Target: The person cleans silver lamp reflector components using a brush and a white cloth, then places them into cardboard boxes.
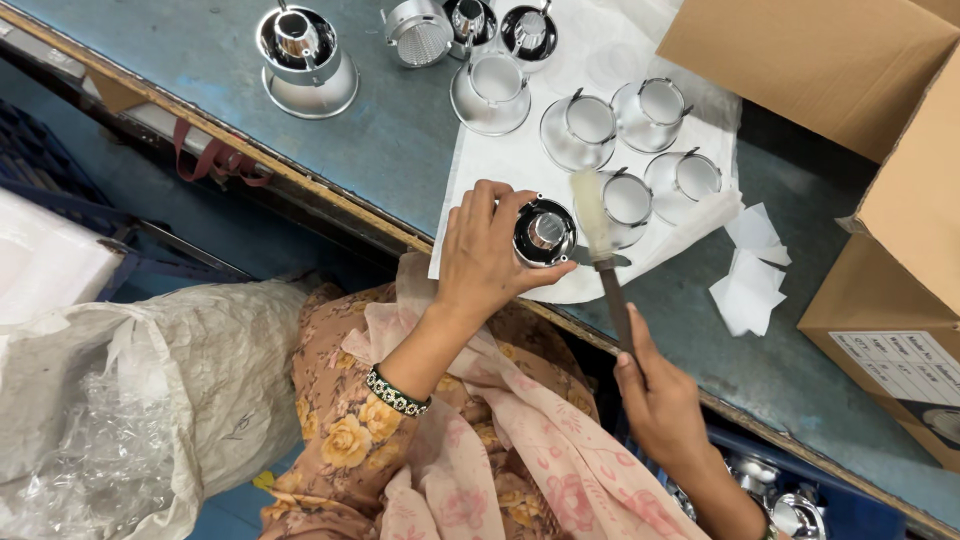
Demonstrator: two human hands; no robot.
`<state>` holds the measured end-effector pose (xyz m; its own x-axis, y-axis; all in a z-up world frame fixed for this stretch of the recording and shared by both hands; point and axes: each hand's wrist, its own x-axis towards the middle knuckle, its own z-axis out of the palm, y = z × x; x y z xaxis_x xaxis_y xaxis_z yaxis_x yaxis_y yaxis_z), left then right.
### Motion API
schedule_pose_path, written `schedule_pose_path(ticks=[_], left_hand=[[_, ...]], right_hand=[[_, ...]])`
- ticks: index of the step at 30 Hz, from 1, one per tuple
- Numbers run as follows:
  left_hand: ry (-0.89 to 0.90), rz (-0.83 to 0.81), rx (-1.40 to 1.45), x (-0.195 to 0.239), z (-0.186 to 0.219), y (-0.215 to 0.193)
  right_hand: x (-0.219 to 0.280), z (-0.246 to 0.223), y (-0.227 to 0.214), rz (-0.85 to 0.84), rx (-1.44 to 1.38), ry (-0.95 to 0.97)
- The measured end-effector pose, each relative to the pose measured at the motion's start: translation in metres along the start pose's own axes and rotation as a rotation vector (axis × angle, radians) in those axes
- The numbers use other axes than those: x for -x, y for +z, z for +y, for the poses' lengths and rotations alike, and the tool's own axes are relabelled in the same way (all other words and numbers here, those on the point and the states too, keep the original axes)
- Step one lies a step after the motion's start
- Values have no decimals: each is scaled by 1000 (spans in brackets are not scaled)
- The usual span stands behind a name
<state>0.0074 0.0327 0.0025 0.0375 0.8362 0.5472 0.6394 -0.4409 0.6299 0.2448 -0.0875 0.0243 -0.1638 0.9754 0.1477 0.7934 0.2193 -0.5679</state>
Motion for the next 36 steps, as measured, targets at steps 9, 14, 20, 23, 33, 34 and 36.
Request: schedule_pose_path(ticks=[9,14,20,23,33,34,36], left_hand=[[-17,-17,2,3,-2,2],[-21,-2,-17,3,-1,1],[-16,-125,58,-3,-10,-9],[50,-473,270,-20,-38,-38],[-49,-181,223,11,-21,-17],[-59,-141,229,15,-21,-13],[-69,-86,241,21,-22,-9]], right_hand=[[-2,-2,-26,184,-288,53],[-11,18,12,50,-63,-112],[-4,25,20,-126,-573,352],[-2,23,14,-103,-602,305],[4,6,-42,169,-231,-109],[1,6,-39,224,-90,-132],[-6,5,-31,332,191,-180]])
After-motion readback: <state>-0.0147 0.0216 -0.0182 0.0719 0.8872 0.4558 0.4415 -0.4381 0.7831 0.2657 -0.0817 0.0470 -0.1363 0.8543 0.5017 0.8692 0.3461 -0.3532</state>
